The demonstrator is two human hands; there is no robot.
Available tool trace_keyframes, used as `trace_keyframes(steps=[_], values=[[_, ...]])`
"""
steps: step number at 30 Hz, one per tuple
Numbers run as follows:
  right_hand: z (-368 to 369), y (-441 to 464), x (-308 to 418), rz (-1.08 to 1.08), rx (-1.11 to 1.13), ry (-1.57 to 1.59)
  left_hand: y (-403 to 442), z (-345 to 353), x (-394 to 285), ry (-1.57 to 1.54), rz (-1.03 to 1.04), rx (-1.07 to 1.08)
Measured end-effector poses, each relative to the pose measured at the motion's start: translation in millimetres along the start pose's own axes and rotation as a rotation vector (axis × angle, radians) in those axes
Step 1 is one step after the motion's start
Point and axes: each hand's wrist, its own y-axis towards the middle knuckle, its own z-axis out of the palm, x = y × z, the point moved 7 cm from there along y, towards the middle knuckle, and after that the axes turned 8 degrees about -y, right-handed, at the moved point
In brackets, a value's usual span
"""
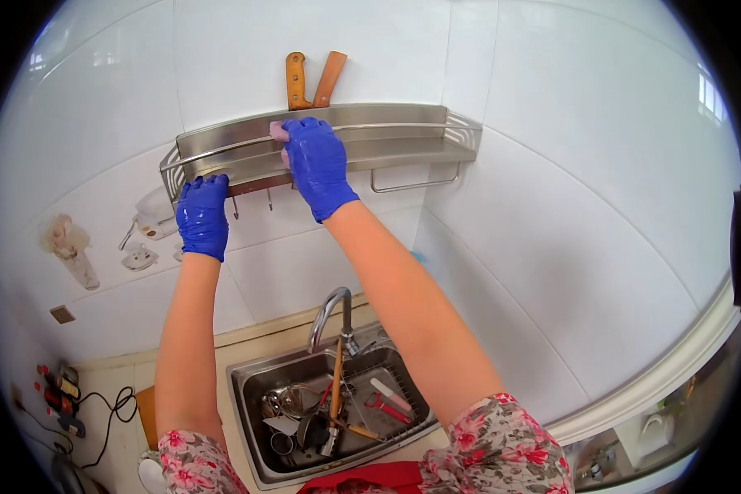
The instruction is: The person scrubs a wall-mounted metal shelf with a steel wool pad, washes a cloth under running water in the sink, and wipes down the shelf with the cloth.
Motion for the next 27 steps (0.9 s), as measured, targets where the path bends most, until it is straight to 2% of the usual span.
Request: trace_keyframes(steps=[3, 9, 11, 13, 15, 17, 18, 19, 21, 23, 25, 27], values=[[1.2, -6.2, -1.7, 0.033, 0.037, -0.041, -1.6, -3.1, -1.4, -0.048, 0.019, 0.009], [-4.6, -13.2, -14.2, -0.004, -0.011, 0.153, -3.7, -1.6, -1.5, -0.048, 0.002, 0.007], [-21.6, -31.6, -45.7, 0.231, -0.091, 0.403, -3.4, 2.4, -2.9, -0.041, 0.004, 0.001], [-27.8, -44.7, -56.8, 0.324, -0.073, 0.527, -5.8, 4.2, -1.6, -0.031, -0.009, -0.009], [-52.1, -67.9, -88.8, 0.298, -0.118, 0.149, -6.9, 4.9, -1.9, -0.029, -0.036, -0.046], [-51.2, -81.6, -116.7, 0.229, -0.08, 0.045, -6.9, 9.2, -8.8, -0.014, -0.1, 0.02], [-54.7, -80.9, -123.1, 0.158, -0.046, -0.051, -8.3, 8.4, -11.4, 0.0, -0.11, -0.046], [-61.8, -81.1, -135.3, 0.159, -0.047, -0.057, -9.6, 6.6, -13.2, 0.014, -0.118, -0.112], [-61.7, -82.4, -175.3, 0.482, 0.181, 0.31, -7.9, 2.1, -10.2, -0.024, -0.089, -0.089], [-66.8, -91.7, -234.8, 0.609, 0.11, 0.38, -5.7, 7.7, -4.2, -0.141, -0.052, 0.036], [-96.6, -85.6, -260.0, 0.505, 0.15, 0.063, -4.5, -0.3, -14.6, -0.161, -0.085, 0.063], [-127.8, -85.6, -278.2, 0.493, -0.016, -0.299, -2.2, -6.0, -34.4, -0.356, -0.038, 0.025]])
